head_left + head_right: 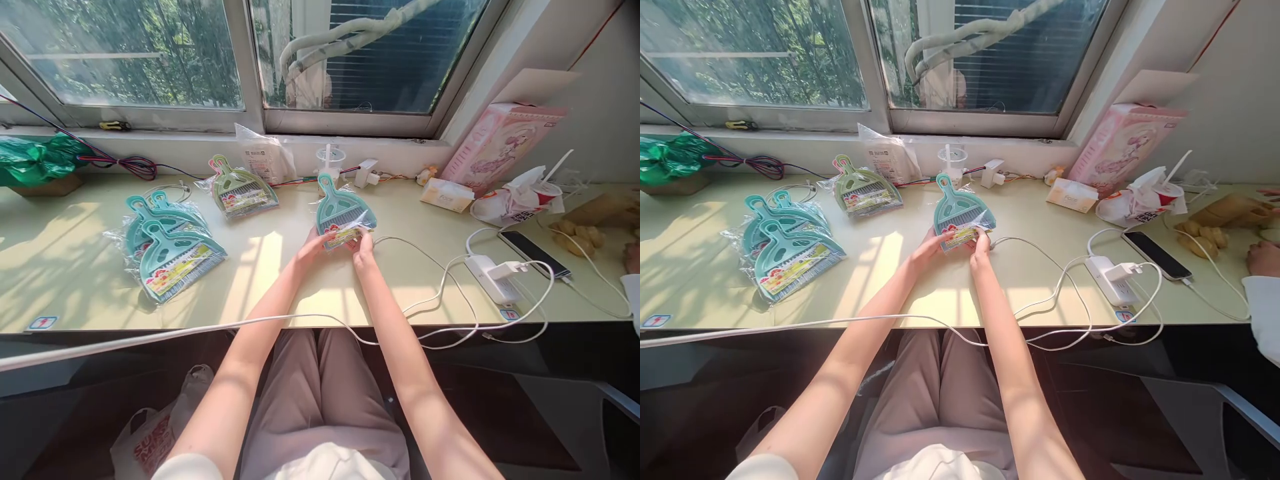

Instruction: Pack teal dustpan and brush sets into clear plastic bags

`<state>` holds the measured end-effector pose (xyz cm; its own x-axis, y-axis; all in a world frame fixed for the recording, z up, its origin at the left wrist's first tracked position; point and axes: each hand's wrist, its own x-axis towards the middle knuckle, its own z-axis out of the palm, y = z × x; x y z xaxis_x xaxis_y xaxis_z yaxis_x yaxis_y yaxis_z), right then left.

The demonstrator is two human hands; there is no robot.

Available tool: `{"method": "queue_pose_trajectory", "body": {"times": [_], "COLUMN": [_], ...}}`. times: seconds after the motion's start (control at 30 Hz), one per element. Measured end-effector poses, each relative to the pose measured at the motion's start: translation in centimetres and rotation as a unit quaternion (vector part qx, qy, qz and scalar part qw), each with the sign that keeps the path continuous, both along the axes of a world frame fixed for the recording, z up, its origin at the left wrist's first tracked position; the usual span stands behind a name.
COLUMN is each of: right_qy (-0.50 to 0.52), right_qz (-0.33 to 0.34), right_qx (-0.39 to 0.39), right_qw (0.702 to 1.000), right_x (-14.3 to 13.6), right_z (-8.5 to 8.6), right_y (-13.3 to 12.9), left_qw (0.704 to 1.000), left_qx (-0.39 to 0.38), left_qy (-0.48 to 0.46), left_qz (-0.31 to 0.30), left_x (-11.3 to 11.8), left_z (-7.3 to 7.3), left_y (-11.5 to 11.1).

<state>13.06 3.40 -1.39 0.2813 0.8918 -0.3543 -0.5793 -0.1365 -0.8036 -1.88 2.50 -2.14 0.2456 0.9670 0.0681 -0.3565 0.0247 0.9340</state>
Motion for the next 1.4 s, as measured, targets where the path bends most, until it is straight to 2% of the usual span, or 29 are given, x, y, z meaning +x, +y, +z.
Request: {"method": "queue_pose_trajectory", "body": {"times": [0.2, 0.43, 0.6, 0.87, 1.0, 1.27, 1.4], "right_qy": [0.035, 0.043, 0.044, 0.025, 0.01, 0.008, 0.02], "right_qz": [0.009, 0.001, 0.016, 0.097, 0.118, 0.022, 0.022], "right_qx": [0.021, 0.022, 0.039, 0.097, 0.111, 0.052, 0.077], "right_qw": [0.999, 0.999, 0.998, 0.99, 0.987, 0.998, 0.997], "right_x": [1.0, 1.0, 1.2, 1.1, 1.3, 1.7, 1.8], "right_z": [0.2, 0.1, -0.1, 0.3, 0.2, -0.4, -0.2], "right_y": [0.2, 0.5, 0.5, 0.2, 0.1, 0.5, 0.5], "left_qw": [0.999, 0.999, 0.999, 1.0, 0.998, 0.979, 0.976], "left_qx": [0.008, 0.012, 0.001, -0.018, -0.041, -0.091, -0.092], "left_qy": [0.041, 0.034, 0.029, 0.007, 0.013, 0.032, 0.06], "left_qz": [-0.007, -0.038, -0.029, -0.017, -0.055, -0.178, -0.187], "left_x": [0.3, 0.0, 0.1, -0.9, -1.5, -1.3, -1.5], "left_z": [1.2, 2.0, 1.7, 1.1, 1.0, 1.2, 1.7], "left_y": [-0.2, -0.7, -0.5, 0.5, 0.5, -0.4, -0.4]}}
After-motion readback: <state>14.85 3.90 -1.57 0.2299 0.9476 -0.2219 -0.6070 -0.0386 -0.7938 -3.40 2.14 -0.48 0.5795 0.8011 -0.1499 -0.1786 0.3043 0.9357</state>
